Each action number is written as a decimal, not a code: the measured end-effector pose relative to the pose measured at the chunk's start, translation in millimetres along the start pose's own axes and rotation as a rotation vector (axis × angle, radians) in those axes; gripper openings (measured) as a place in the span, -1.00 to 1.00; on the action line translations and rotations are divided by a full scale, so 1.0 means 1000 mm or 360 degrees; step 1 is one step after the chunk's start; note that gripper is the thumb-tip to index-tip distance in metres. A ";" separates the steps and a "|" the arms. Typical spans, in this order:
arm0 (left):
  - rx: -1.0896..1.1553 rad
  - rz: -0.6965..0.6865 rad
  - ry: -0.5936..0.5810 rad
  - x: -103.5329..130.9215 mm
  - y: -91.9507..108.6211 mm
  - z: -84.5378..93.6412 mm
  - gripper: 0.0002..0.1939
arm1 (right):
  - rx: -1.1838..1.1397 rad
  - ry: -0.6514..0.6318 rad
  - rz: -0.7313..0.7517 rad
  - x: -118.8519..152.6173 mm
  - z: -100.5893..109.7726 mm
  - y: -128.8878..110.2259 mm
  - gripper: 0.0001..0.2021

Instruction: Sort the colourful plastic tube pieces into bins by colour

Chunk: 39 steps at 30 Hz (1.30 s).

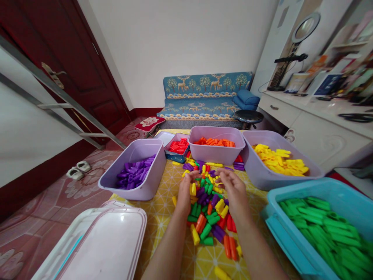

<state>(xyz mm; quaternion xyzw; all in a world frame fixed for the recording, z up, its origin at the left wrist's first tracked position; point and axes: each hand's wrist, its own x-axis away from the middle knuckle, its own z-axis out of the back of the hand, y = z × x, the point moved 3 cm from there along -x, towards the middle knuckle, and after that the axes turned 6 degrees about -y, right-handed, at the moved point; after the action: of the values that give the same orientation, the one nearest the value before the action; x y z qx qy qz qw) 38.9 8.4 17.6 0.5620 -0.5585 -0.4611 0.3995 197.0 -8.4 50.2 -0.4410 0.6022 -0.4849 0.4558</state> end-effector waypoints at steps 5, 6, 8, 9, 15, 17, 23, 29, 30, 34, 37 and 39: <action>0.0450 0.0063 -0.0138 0.002 0.005 -0.006 -0.24 | 0.0505 -0.0516 -0.0016 0.009 -0.030 0.025 -0.62; 0.0497 0.0064 -0.0149 0.002 0.007 -0.007 -0.24 | 0.0567 -0.0565 0.0029 0.011 -0.034 0.026 -0.58; 0.0543 0.0072 -0.0174 0.003 0.009 -0.008 -0.25 | 0.0686 -0.0617 0.0147 0.014 -0.040 0.024 -0.55; 0.0543 0.0071 -0.0188 0.003 0.009 -0.009 -0.25 | 0.0739 -0.0615 0.0210 0.015 -0.042 0.023 -0.57; 0.0376 0.0060 -0.0336 0.009 0.012 -0.016 -0.35 | 0.0871 -0.0430 0.0333 0.009 -0.030 0.016 -0.80; 0.0235 0.0029 -0.0413 0.010 0.013 -0.016 -0.44 | 0.0836 -0.0346 0.0294 0.006 -0.021 0.016 -0.75; -0.0133 -0.0027 -0.0232 0.004 0.009 -0.008 -0.65 | 0.0646 -0.0271 0.0096 -0.003 -0.001 0.025 -0.73; -0.0159 -0.0046 0.0038 -0.003 -0.006 0.005 -0.71 | 0.0909 -0.0688 0.0022 -0.003 0.002 0.025 -0.84; -0.0159 -0.0054 0.0034 -0.003 -0.007 0.005 -0.72 | 0.0937 -0.0712 0.0027 -0.003 0.003 0.024 -0.84; -0.0150 -0.0056 -0.0016 -0.003 -0.008 0.002 -0.72 | 0.0940 -0.0711 0.0032 -0.005 0.008 0.026 -0.84; -0.0184 -0.0029 -0.0054 -0.002 -0.007 -0.002 -0.67 | 0.0887 -0.0659 -0.0006 -0.007 0.011 0.031 -0.85; -0.0209 -0.0019 -0.0063 -0.001 -0.007 -0.003 -0.66 | 0.0829 -0.0620 -0.0004 -0.007 0.012 0.032 -0.85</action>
<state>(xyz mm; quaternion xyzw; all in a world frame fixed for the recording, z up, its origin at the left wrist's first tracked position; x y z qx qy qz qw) 43.7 9.8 12.2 0.5286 -0.5315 -0.5102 0.4216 207.3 0.6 17.8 -0.3948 0.3589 -0.5297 0.6593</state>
